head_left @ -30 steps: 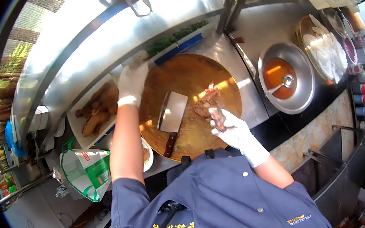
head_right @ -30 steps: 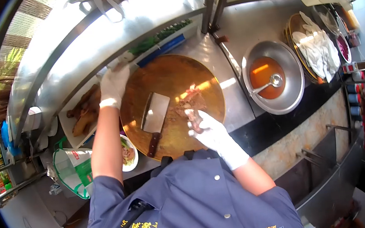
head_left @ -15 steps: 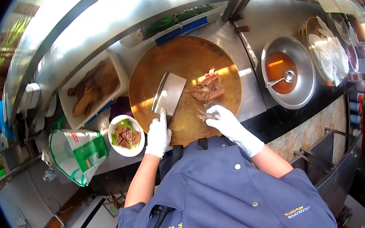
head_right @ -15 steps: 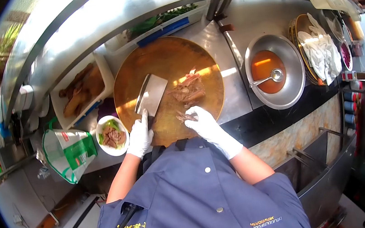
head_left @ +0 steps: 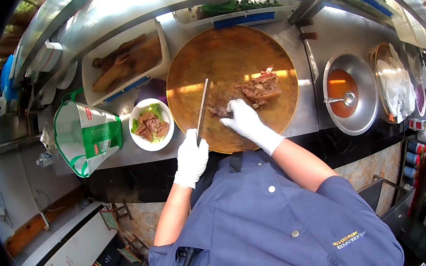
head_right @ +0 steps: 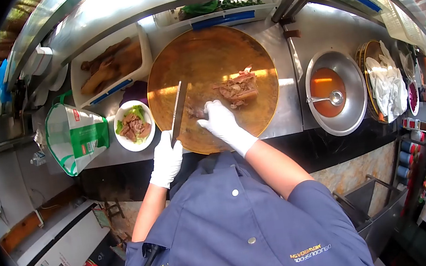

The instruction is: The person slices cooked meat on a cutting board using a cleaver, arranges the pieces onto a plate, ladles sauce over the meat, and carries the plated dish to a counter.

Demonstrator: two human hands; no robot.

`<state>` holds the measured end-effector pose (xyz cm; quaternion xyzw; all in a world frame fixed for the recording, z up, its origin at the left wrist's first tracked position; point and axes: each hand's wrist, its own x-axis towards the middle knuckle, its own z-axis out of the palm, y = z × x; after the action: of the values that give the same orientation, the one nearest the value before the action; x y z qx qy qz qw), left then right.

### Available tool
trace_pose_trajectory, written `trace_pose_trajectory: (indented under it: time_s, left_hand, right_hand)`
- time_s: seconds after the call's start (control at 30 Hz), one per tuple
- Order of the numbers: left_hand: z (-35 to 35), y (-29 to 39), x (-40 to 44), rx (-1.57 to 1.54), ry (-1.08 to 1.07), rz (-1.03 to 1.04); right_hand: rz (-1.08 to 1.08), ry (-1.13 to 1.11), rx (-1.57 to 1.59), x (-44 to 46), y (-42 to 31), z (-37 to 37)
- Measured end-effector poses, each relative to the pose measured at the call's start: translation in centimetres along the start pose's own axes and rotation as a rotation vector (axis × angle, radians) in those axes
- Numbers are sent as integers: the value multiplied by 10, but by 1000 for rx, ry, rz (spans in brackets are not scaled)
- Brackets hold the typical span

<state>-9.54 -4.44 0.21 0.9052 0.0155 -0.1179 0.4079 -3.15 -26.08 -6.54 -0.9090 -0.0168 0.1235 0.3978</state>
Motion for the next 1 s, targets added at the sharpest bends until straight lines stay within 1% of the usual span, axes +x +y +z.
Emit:
trace_pose_trajectory:
  time_s: [0.07, 0.1, 0.23, 0.33, 0.37, 0.4, 0.5, 0.57, 0.67, 0.7, 0.73, 0.8, 0.87, 0.9, 0.93, 0.97, 1.0]
  left_hand:
    - [7, 12, -3, -34, 29, -50]
    - [8, 20, 0, -48, 41, -67]
    - [12, 58, 7, -46, 274, 54]
    - [44, 33, 22, 75, 123, -73]
    - [62, 10, 29, 122, 19, -23]
    - [64, 7, 33, 143, -27, -4]
    - [69, 2, 34, 127, -22, 4]
    - [68, -1, 33, 86, -22, 23]
    - [43, 9, 25, 30, 22, 27]
    - [26, 20, 16, 19, 53, -20]
    - [10, 26, 9, 8, 85, -65]
    - [-19, 16, -3, -2, 159, -56]
    - [-40, -12, -16, 17, 309, 13]
    - [-46, -36, -25, -96, 300, -87]
    - [-61, -39, -36, -241, 265, -228]
    - [-76, -42, -46, -390, 248, -377]
    - [-90, -46, -56, -525, 247, -528]
  right_hand:
    - [-81, 41, 24, -2, 18, 7]
    - [-48, -9, 89, -1, 17, 4]
    - [-44, 59, 108, -1, 17, 10]
    - [-29, 51, 107, -3, 16, 10]
    - [-25, 34, 82, -3, 16, 10]
    - [-20, 18, 56, -4, 18, 11]
    - [-142, 65, -31, -2, 16, 10]
    - [-156, 99, -65, -3, 8, 7]
    - [-186, 104, -117, 3, 14, 4]
    - [-197, 96, -133, 5, 17, 5]
    - [-244, 104, -165, 5, 4, -1]
    - [-340, 113, -228, 3, -20, -11]
    - [-359, -14, -267, 13, -27, 2]
    - [-355, -89, -310, 20, -29, 10]
    - [-354, -166, -350, 26, -32, 17]
    - [-345, -174, -323, 32, -34, 21]
    - [-320, -121, -253, 37, -28, 29]
